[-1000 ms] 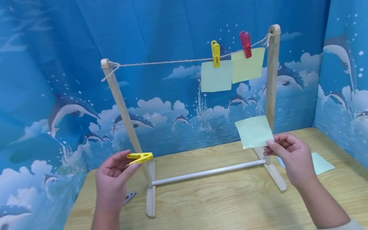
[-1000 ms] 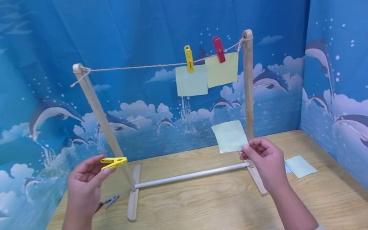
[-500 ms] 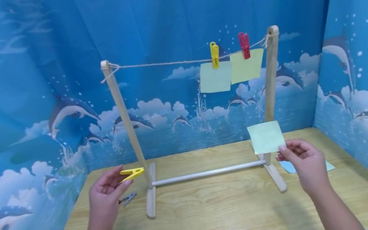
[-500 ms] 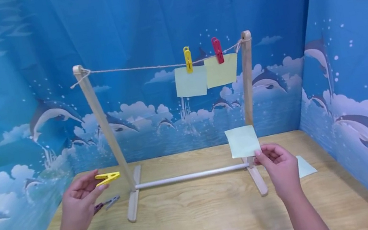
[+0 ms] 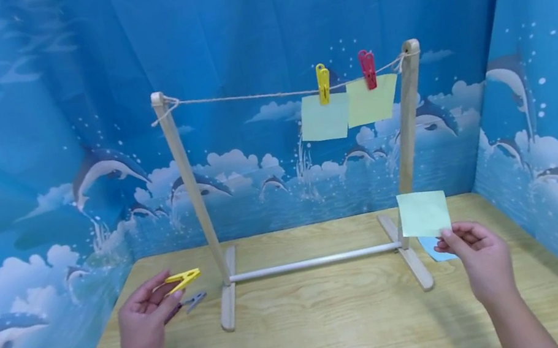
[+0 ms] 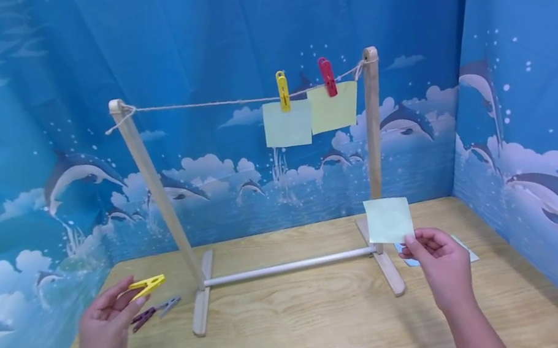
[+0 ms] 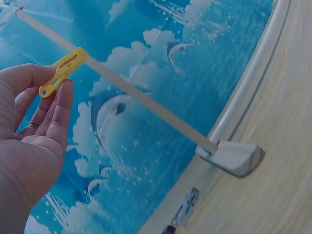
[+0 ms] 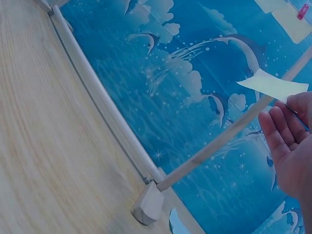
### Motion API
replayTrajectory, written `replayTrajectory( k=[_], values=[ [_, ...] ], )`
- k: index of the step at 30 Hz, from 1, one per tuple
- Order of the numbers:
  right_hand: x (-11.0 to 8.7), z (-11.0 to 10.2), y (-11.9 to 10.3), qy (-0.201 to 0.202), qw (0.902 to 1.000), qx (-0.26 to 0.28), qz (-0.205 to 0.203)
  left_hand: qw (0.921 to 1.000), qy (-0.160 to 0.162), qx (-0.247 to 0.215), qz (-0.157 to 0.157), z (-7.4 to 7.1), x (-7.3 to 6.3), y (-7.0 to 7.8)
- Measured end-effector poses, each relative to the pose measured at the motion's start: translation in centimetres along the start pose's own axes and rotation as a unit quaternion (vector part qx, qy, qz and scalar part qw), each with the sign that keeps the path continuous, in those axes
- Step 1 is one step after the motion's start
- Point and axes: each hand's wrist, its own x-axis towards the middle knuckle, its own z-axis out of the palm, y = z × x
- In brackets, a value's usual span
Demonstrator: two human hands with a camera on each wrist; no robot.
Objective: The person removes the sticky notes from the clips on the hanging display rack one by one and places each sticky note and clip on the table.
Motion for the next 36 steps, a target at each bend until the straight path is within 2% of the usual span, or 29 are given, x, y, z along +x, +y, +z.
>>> replayTrajectory(
  k=[3,10,14,22,26,32,36],
  values=[
    [0.0,-0.6,0.3,0.004,1.0,0.007,0.003,0.9998,-0.003,-0.021,0.008,-0.7,-0.3,-0.5],
    [-0.2,-1.9,1.0,0.021,0.9995,0.022,-0.004,0.9994,0.011,-0.019,0.025,-2.2,-0.8,-1.9],
    [-0.3,-2.8,1.4,0.027,0.9993,0.024,-0.002,0.9992,0.02,-0.025,0.025,-3.1,-1.3,-2.7],
    [-0.7,-5.1,1.6,0.048,0.9985,-0.001,0.025,0.9981,0.03,-0.045,0.03,-5.0,-1.8,-4.2],
    [-1.0,-6.2,2.0,0.045,0.9988,0.004,0.019,0.9973,0.042,-0.051,0.034,-5.8,-2.0,-5.1],
    [-0.8,-7.5,2.5,0.044,0.9989,-0.012,0.015,0.9976,0.059,-0.036,0.01,-6.7,-2.1,-5.9],
    [-0.6,-8.6,2.9,0.039,0.999,-0.004,0.021,0.9969,0.07,0.028,-0.024,-7.3,-2.2,-6.1]
  ],
)
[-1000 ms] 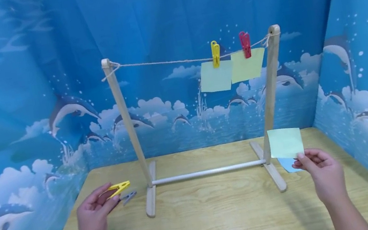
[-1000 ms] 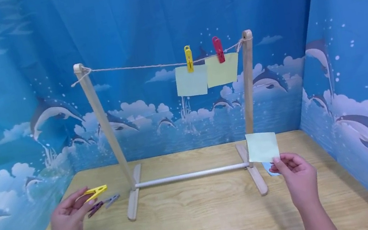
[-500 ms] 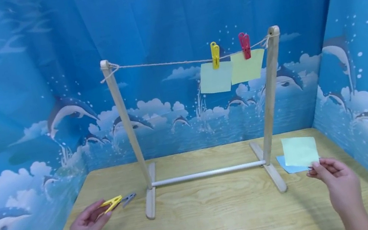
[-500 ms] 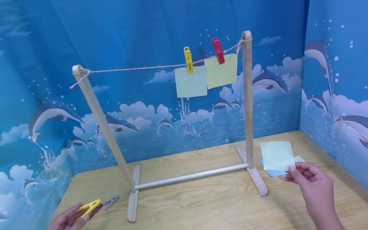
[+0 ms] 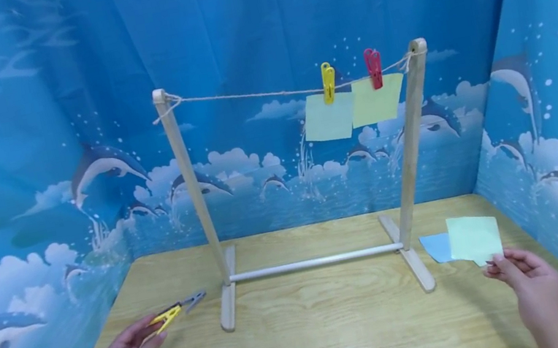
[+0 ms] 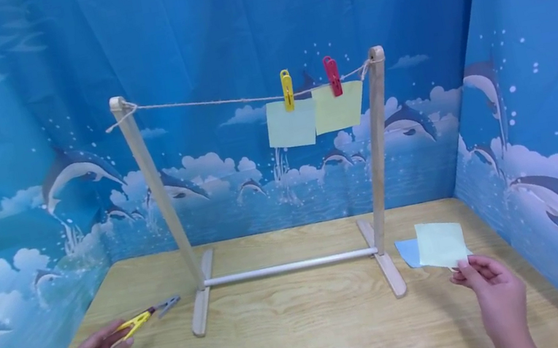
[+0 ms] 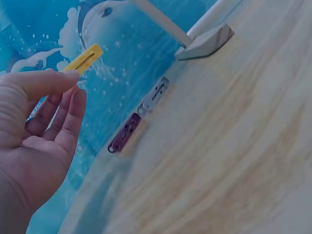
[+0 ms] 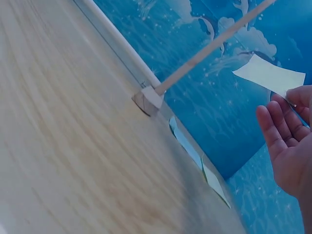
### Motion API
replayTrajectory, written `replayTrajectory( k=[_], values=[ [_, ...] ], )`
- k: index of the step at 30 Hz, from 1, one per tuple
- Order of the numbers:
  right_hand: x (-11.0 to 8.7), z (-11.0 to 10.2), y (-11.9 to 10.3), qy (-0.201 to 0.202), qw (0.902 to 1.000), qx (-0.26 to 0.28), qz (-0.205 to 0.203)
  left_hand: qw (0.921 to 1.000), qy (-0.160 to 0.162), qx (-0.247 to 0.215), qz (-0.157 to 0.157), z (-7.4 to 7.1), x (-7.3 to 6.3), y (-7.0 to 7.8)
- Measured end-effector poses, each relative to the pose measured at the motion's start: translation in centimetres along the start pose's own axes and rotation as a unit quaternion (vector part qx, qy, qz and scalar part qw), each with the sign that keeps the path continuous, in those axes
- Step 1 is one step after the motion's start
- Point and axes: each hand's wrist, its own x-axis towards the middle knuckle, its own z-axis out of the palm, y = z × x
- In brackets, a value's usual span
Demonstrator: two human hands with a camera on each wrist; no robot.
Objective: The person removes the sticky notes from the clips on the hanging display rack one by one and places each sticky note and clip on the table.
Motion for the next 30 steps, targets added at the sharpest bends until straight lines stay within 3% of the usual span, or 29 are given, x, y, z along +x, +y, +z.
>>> replayTrajectory(
  k=[4,9,14,19,24,30],
  values=[
    [0.2,-1.3,0.5,-0.005,0.9999,0.01,0.013,0.9943,0.002,0.093,-0.051,-0.6,0.2,-0.1],
    [0.4,-2.6,1.3,-0.022,0.9995,0.011,0.02,0.982,-0.012,0.166,-0.09,-1.5,0.4,-0.4],
    [0.8,-3.8,1.8,-0.056,0.9978,-0.012,0.034,0.959,-0.04,0.252,-0.122,-2.2,0.9,-0.5],
    [1.4,-4.7,2.1,-0.066,0.9926,-0.049,0.09,0.9401,-0.063,0.295,-0.159,-2.8,1.4,-0.5],
    [1.8,-5.4,2.5,-0.078,0.982,-0.087,0.148,0.9263,-0.072,0.33,-0.167,-3.3,1.5,-0.5],
    [2.1,-5.5,2.8,-0.095,0.9646,-0.154,0.192,0.9273,-0.082,0.339,-0.136,-3.1,1.7,-1.1]
  ],
)
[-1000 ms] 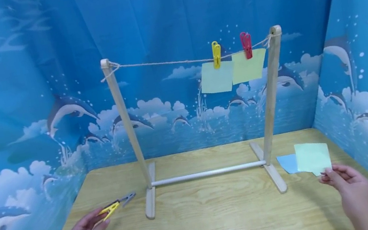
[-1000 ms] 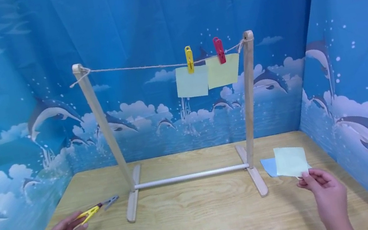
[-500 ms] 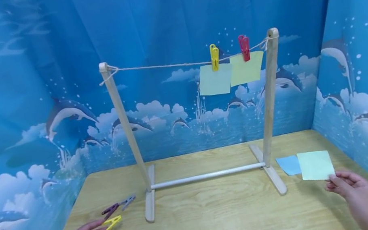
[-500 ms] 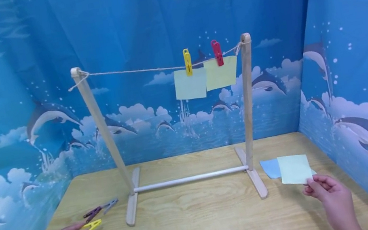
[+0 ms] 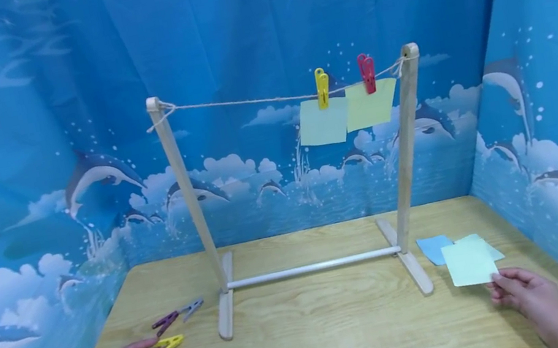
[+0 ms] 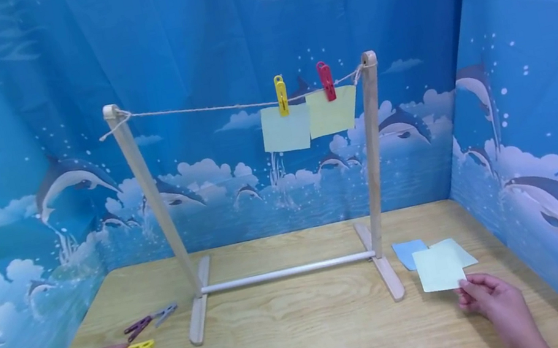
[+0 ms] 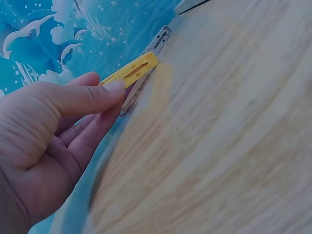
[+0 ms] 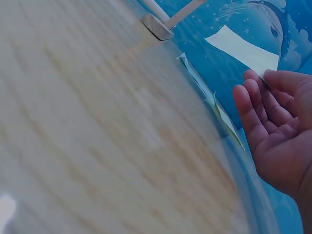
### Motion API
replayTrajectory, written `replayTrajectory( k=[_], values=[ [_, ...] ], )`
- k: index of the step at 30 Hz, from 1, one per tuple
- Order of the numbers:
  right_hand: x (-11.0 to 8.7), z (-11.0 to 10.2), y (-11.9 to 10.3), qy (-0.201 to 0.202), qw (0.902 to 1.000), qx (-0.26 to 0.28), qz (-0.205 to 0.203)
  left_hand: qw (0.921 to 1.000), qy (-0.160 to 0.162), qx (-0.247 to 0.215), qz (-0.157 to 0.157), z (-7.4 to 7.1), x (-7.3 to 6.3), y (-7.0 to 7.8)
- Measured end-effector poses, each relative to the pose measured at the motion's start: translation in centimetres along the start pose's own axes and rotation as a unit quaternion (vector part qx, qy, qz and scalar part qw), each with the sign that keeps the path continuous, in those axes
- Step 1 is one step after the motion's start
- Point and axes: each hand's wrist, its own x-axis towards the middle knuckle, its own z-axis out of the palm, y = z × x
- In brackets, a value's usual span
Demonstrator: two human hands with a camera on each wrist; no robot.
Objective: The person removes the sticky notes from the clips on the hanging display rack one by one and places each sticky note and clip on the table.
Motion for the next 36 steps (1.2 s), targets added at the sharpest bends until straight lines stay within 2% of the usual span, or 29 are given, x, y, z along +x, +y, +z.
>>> replayTrajectory(
  k=[5,9,13,16,20,22,28,31,36],
  values=[
    [0.5,0.1,0.1,-0.007,0.9967,-0.077,0.024,0.9989,0.013,0.041,0.021,0.5,0.3,-0.3],
    [0.7,0.0,0.1,-0.003,0.9837,-0.175,0.043,0.9987,0.009,0.042,0.026,1.0,0.5,-0.6],
    [0.9,0.0,-0.1,0.005,0.9582,-0.284,0.032,0.9983,0.015,0.05,0.025,1.3,0.6,-0.8],
    [1.0,0.4,-0.4,0.001,0.9316,-0.363,0.0,0.9978,0.018,0.061,0.022,1.1,0.7,-0.7],
    [1.1,1.0,-0.8,-0.003,0.9005,-0.434,-0.031,0.9972,0.013,0.069,0.024,0.9,0.7,-0.5],
    [1.2,1.3,-1.0,-0.003,0.8908,-0.453,-0.041,0.9971,0.014,0.071,0.023,0.9,0.6,-0.5],
    [1.2,1.5,-1.1,-0.004,0.8806,-0.471,-0.051,0.9967,0.014,0.078,0.018,0.9,0.7,-0.3],
    [1.3,1.7,-1.1,-0.007,0.8797,-0.474,-0.042,0.9969,0.015,0.075,0.018,0.8,0.7,-0.3],
    [1.4,1.7,-1.1,-0.013,0.8825,-0.469,-0.035,0.9992,0.015,0.036,0.007,0.6,0.4,-0.2]
  ],
)
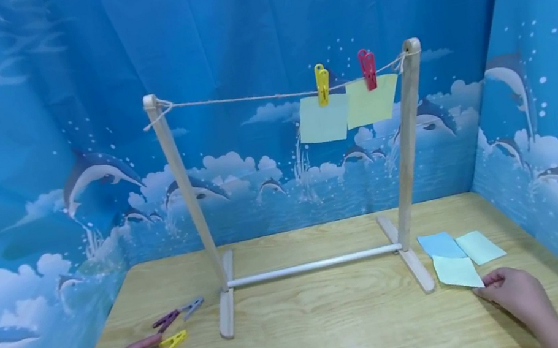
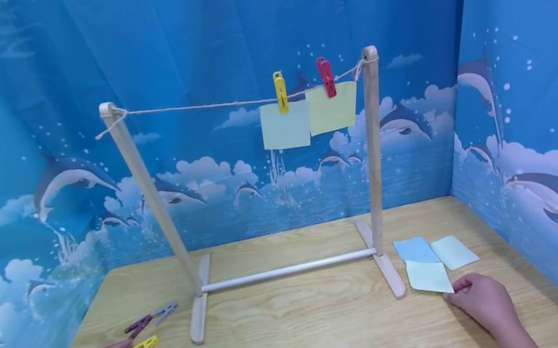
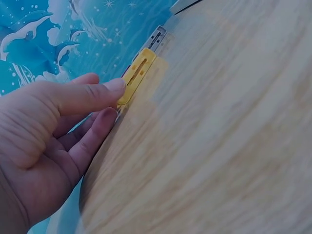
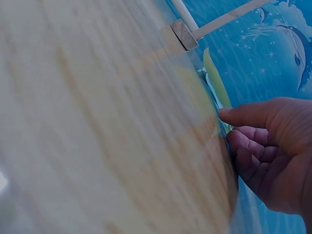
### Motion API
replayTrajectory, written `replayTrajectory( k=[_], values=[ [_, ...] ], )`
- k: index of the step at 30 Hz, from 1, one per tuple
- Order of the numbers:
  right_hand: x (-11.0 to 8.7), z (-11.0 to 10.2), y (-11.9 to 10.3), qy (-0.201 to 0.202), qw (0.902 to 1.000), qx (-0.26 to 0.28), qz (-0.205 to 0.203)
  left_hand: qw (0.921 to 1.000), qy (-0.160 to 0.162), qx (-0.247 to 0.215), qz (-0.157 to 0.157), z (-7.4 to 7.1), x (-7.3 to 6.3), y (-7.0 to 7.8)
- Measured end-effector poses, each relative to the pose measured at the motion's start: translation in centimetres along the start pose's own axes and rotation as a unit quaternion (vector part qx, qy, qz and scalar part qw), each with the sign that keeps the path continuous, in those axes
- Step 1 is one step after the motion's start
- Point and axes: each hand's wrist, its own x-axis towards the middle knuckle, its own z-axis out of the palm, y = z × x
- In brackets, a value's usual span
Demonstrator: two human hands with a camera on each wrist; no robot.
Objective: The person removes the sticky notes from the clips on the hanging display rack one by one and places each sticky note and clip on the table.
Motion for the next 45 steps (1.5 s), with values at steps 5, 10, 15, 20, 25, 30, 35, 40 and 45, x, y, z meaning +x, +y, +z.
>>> replayTrajectory(
  k=[5,10,15,20,25,30,35,40,45],
  values=[
    [-0.3,-0.1,0.2,0.007,0.9996,0.027,-0.006,0.999,-0.006,-0.041,-0.016,-0.3,-0.3,0.3],
    [-0.8,-0.3,0.1,0.027,0.9949,0.093,-0.025,0.9961,-0.006,-0.088,-0.009,-0.6,-0.4,0.9],
    [-1.5,-0.6,-0.8,0.044,0.9903,0.121,-0.052,0.991,-0.016,-0.133,-0.007,-0.6,-0.8,1.8],
    [-2.1,-1.0,-2.4,0.029,0.9844,0.165,-0.054,0.987,-0.015,-0.159,0.014,-0.3,-1.1,3.0],
    [-2.2,-1.3,-4.2,0.033,0.9759,0.204,-0.069,0.9819,-0.017,-0.177,0.065,0.6,-1.2,4.1],
    [-2.1,-1.5,-5.6,0.039,0.9702,0.22,-0.093,0.9808,-0.018,-0.163,0.105,1.4,-1.2,5.3],
    [-2.4,-1.9,-6.6,0.039,0.9664,0.226,-0.116,0.9838,-0.015,-0.134,0.118,1.8,-1.2,6.7],
    [-2.6,-2.4,-7.6,0.027,0.9641,0.227,-0.135,0.9822,-0.015,-0.136,0.129,2.2,-1.6,8.3],
    [-2.4,-2.8,-8.3,0.026,0.9563,0.239,-0.166,0.9805,-0.024,-0.136,0.14,2.6,-1.5,9.7]
  ],
)
